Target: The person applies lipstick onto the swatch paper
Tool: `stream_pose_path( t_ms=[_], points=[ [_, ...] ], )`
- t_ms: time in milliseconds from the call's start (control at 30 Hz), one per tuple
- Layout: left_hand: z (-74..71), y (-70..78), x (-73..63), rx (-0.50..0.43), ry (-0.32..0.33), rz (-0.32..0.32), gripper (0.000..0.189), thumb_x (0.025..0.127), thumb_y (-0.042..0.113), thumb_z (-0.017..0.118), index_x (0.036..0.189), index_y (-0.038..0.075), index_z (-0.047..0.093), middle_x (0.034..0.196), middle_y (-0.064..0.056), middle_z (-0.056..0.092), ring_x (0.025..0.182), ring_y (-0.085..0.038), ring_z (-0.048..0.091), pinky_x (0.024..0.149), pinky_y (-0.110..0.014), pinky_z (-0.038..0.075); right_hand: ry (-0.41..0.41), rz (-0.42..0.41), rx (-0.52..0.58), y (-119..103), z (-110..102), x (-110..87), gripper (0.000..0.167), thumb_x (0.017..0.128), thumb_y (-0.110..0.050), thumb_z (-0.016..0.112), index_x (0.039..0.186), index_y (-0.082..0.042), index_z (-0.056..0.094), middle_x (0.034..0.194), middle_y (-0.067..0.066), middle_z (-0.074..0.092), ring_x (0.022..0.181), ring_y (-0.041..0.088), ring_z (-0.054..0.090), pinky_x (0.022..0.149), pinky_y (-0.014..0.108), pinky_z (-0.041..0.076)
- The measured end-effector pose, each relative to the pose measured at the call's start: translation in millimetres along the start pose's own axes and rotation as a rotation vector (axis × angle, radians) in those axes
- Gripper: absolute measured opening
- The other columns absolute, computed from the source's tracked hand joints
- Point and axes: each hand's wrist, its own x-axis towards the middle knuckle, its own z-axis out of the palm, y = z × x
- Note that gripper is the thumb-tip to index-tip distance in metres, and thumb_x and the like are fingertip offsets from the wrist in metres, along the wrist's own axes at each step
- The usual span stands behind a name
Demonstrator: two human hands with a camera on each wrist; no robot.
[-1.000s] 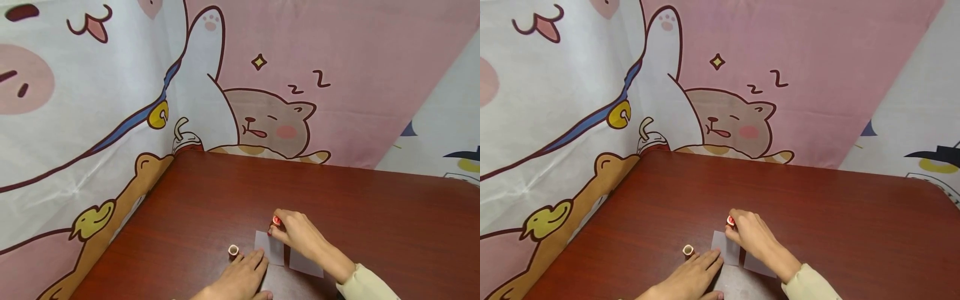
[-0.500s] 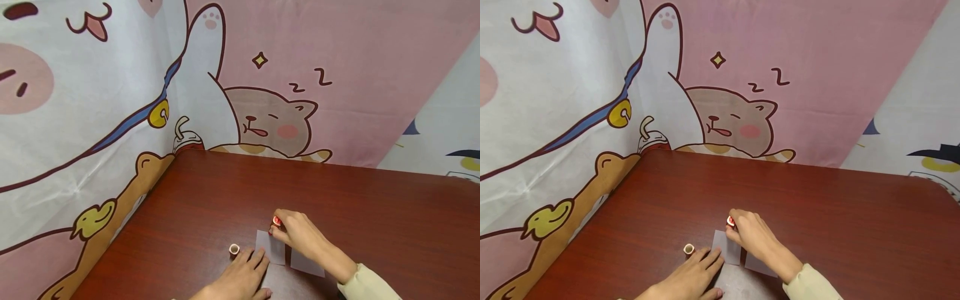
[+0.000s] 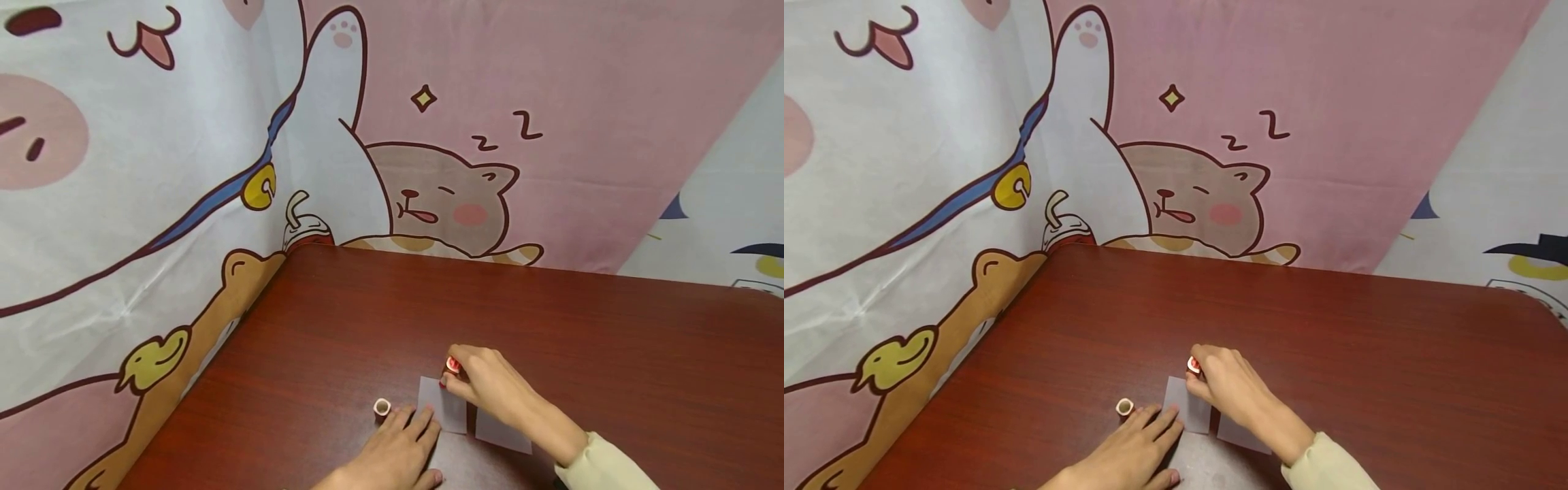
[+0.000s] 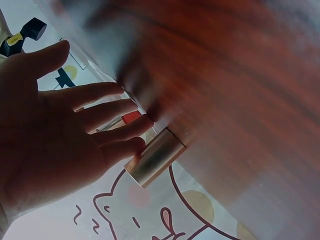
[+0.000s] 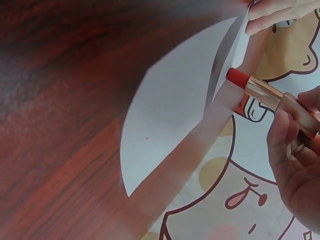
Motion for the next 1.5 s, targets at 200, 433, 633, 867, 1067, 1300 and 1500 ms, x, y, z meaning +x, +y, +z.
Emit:
stream_pose_path(
  t_ms=[200,433,633,867,1067,1300,1500],
  points=[
    [-1.5,-0.3,-0.2,-0.017,-0.019,-0.005,0.061,0.088,0.052,0.053,0.134,0.012,0.049,0.138,-0.005,0.045,0.126,-0.025,0.04,0.1,-0.039,0.036,-0.015,0.006,0.027,0.3,-0.4,-2.4,0.021,0.075,-0.012,0.067,0.073,-0.022,0.049,0.064,-0.018,0.04,0.053,-0.002,0.039,0.044,0.016,0.035],
    [-1.2,-0.3,-0.3,-0.037,-0.023,-0.014,0.062,0.088,0.053,0.054,0.135,0.013,0.05,0.139,-0.008,0.044,0.127,-0.025,0.04,0.101,-0.038,0.036,-0.032,0.008,0.049,-2.7,-2.0,-5.5,0.019,0.075,-0.011,0.066,0.074,-0.024,0.053,0.066,-0.02,0.043,0.054,-0.003,0.041,0.046,0.016,0.037],
    [-0.5,-0.3,-1.7,-0.037,-0.026,-0.018,0.065,0.086,0.056,0.053,0.135,0.013,0.05,0.139,-0.009,0.044,0.127,-0.025,0.04,0.101,-0.037,0.036,-0.041,0.004,0.05,-4.9,-1.1,-6.0,0.019,0.076,-0.012,0.067,0.073,-0.024,0.052,0.066,-0.019,0.043,0.054,-0.003,0.041,0.046,0.016,0.037],
    [-0.6,-1.9,-1.9,-0.082,-0.027,-0.038,0.068,0.088,0.051,0.054,0.137,0.005,0.043,0.138,-0.008,0.045,0.127,-0.023,0.04,0.1,-0.036,0.037,-0.014,-0.017,0.035,-6.8,-0.4,-6.5,0.022,0.074,-0.011,0.067,0.071,-0.024,0.05,0.065,-0.02,0.042,0.054,-0.003,0.04,0.047,0.015,0.036],
    [-1.0,-3.2,-1.4,-0.075,-0.038,-0.039,0.065,0.09,0.049,0.052,0.136,0.005,0.045,0.139,-0.007,0.044,0.127,-0.022,0.04,0.1,-0.036,0.038,-0.007,-0.023,0.03,-7.8,0.5,-7.5,0.021,0.074,-0.012,0.068,0.071,-0.024,0.051,0.065,-0.02,0.041,0.053,-0.003,0.039,0.045,0.014,0.035],
    [-0.8,-3.0,-2.1,-0.078,-0.017,-0.039,0.061,0.091,0.049,0.051,0.134,0.005,0.049,0.139,-0.007,0.044,0.127,-0.022,0.04,0.098,-0.035,0.039,-0.013,-0.014,0.044,-7.9,0.6,-7.3,0.021,0.074,-0.011,0.068,0.072,-0.023,0.051,0.065,-0.02,0.042,0.053,-0.003,0.04,0.045,0.014,0.036],
    [-1.0,-4.5,-3.2,-0.131,-0.022,-0.05,0.061,0.092,0.048,0.05,0.134,0.003,0.048,0.14,-0.008,0.043,0.128,-0.022,0.039,0.097,-0.036,0.041,-0.007,-0.017,0.048,-8.6,0.6,-7.0,0.021,0.073,-0.01,0.067,0.071,-0.024,0.051,0.065,-0.02,0.042,0.053,-0.003,0.04,0.045,0.014,0.036]
  ],
)
